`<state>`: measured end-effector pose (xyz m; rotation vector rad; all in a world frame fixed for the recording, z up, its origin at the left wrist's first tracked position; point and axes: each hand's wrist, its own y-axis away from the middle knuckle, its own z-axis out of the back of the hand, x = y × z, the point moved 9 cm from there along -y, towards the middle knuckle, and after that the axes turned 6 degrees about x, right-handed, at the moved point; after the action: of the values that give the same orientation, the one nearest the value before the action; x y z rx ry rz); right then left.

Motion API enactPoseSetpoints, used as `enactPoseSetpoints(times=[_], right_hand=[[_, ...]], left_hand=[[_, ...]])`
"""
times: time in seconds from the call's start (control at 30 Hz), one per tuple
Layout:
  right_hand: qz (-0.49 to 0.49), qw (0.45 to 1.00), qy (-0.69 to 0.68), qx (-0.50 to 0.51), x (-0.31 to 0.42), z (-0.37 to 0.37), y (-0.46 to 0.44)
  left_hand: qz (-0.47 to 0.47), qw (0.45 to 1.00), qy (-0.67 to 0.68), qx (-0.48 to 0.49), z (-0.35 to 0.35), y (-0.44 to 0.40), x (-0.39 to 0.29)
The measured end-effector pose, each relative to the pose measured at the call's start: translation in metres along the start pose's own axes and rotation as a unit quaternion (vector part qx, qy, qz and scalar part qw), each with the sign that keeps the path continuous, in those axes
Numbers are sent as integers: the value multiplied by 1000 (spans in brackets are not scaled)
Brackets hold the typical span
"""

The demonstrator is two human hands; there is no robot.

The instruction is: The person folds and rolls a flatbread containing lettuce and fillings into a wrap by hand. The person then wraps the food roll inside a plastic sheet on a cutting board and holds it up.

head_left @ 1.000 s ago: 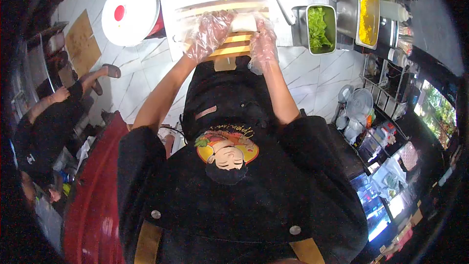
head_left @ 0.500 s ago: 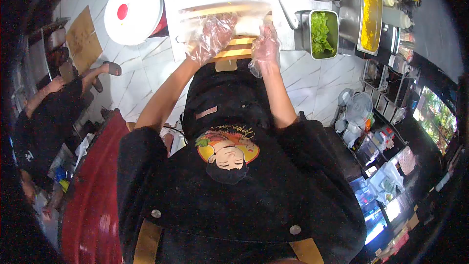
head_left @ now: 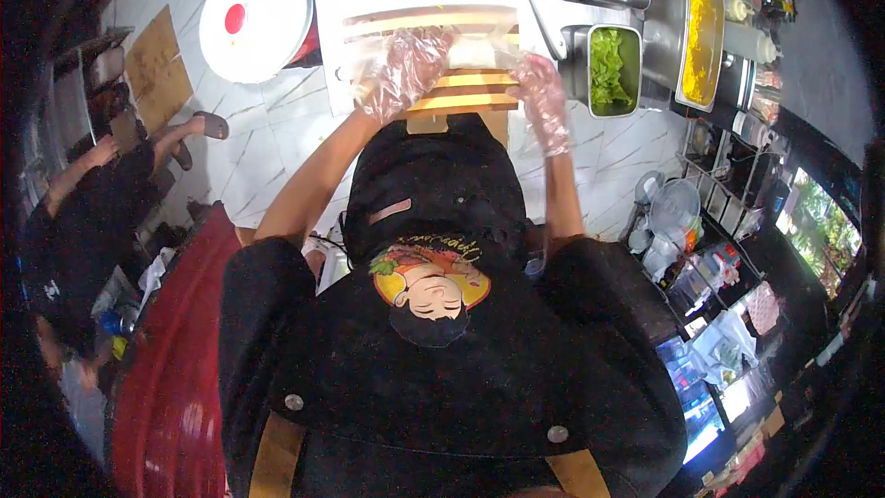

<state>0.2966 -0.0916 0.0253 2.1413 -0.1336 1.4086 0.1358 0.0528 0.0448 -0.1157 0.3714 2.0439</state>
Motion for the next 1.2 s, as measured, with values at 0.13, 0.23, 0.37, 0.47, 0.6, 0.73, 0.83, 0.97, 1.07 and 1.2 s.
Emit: enactPoseSetpoints(times=[0.13, 0.23, 0.37, 0.47, 0.6, 0.73, 0.83, 0.97, 1.07, 1.2], right_hand=[[-54, 951, 229, 202, 41, -15, -39], [68, 811, 452, 365, 57, -48, -67], [-76, 788, 474, 386, 23, -43, -85], [-72, 788, 461, 402, 32, -51, -87], [-70, 636, 671, 375, 54, -51, -77], [-165, 645, 643, 378, 37, 4, -77], [-152, 751, 551, 331, 42, 9, -60], [-121, 911, 332, 212, -5, 33, -34], [-102, 953, 250, 135, -28, 35, -27], [-76, 994, 70, 31, -31, 9, -19]], left_hand=[[-25, 998, 14, -59, -5, 4, -2], [-16, 998, -41, -50, -2, 4, -4], [-15, 998, -48, -40, -6, 1, -5], [-32, 996, -29, -79, -6, 5, -2], [-29, 998, 1, -64, -9, 1, -1], [-22, 999, 39, -27, -1, -1, 0], [-12, 996, -90, -5, 3, 2, -8], [-11, 999, -47, -8, 3, 3, -5], [-41, 998, 10, -56, 6, 5, -3], [-48, 992, -13, -116, 19, 5, -8]])
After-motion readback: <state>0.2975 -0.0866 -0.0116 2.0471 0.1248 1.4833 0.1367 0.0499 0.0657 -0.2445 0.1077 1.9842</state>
